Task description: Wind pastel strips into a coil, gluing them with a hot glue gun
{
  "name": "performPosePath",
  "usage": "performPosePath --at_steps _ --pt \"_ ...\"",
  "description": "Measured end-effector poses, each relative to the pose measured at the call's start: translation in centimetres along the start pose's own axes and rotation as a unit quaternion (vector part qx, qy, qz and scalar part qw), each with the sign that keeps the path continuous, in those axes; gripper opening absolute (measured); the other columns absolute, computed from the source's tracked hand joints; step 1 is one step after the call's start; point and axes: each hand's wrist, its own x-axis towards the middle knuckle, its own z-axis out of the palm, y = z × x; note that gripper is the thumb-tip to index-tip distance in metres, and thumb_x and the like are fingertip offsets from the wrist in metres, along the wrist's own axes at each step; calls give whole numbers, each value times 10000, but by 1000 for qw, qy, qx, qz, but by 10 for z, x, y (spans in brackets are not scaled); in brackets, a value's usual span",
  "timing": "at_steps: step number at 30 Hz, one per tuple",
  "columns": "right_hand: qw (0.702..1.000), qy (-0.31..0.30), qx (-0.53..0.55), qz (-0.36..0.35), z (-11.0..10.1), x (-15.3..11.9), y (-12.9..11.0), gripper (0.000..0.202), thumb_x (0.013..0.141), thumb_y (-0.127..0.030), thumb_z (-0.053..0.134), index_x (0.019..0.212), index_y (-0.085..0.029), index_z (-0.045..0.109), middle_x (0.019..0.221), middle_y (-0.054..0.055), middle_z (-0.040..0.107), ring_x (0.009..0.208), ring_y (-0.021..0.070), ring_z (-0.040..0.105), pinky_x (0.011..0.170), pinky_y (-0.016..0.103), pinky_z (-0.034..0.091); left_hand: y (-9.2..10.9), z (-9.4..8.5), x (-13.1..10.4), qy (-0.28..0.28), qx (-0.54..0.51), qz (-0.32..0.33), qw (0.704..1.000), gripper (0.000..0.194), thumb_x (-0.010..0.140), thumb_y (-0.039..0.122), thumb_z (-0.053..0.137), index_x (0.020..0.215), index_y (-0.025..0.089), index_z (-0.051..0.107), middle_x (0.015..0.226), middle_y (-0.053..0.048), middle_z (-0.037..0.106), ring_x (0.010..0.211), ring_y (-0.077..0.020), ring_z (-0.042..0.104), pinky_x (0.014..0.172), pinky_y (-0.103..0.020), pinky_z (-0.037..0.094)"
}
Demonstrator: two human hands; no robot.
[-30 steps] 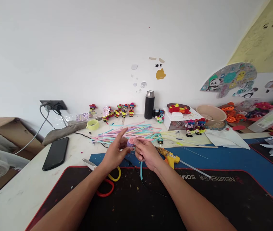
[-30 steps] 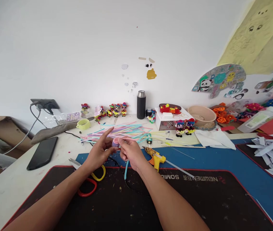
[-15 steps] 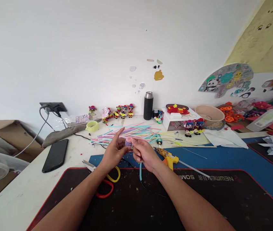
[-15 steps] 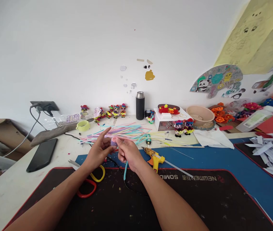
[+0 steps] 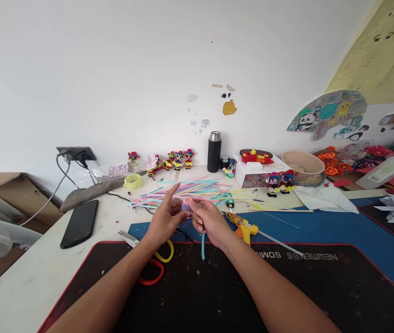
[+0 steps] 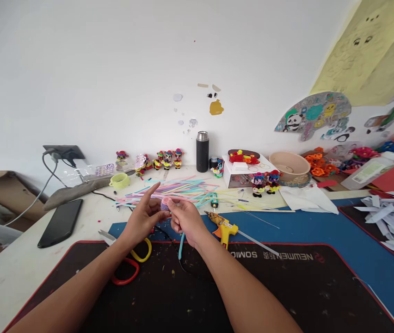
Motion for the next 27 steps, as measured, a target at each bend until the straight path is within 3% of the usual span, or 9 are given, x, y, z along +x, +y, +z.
performPosePath --at_steps 5,10,16,18,21,24,27 --pt "999 0 -50 -7 1 -4 -2 620 796 -624 770 1208 -193 601 481 -127 457 351 80 357 368 211 233 1 0 0 9 -20 5 1000 911 866 267 740 1625 264 236 891 9 647 685 -134 607 626 -263 506" --pt "995 18 -99 -21 0 -3 2 529 784 -553 786 1129 -198 599 485 -129 470 356 83 378 385 219 286 -1 -2 -1 -26 -9 -4 1000 879 899 279 718 1631 273 233 931 -9 645 690 -131 600 640 -269 503" --pt "995 57 -66 -39 -4 0 -4 499 759 -536 808 1061 -198 599 488 -124 474 349 70 343 370 218 241 2 -10 1 -77 20 -4 997 928 878 332 767 1635 329 230 1206 -83 633 817 -151 662 736 -305 554" --pt "995 68 -52 -49 -6 0 -8 502 749 -537 817 1048 -200 595 488 -122 476 347 67 329 367 220 224 3 -13 4 -63 14 1 998 802 926 399 708 1612 301 303 1209 -97 642 813 -161 682 732 -321 574" --pt "995 77 -42 -47 -7 -1 -12 518 734 -539 830 1050 -201 598 497 -120 478 354 67 329 367 220 212 1 -19 8 -12 3 -1 1000 576 972 497 611 1464 207 533 1119 -108 699 749 -170 696 665 -321 582" --pt "996 77 -38 -34 -7 -2 -14 536 718 -545 844 1053 -202 604 501 -119 474 362 68 332 374 221 202 0 -27 12 54 7 -8 999 510 933 559 638 1197 129 711 1020 -126 752 688 -172 684 617 -318 575" --pt "996 79 -36 -29 -7 -3 -16 545 707 -554 855 1044 -205 608 494 -121 462 371 70 332 383 223 193 -1 -36 15 106 9 -23 994 476 866 552 724 1055 117 763 918 -118 778 650 -173 672 581 -305 556"
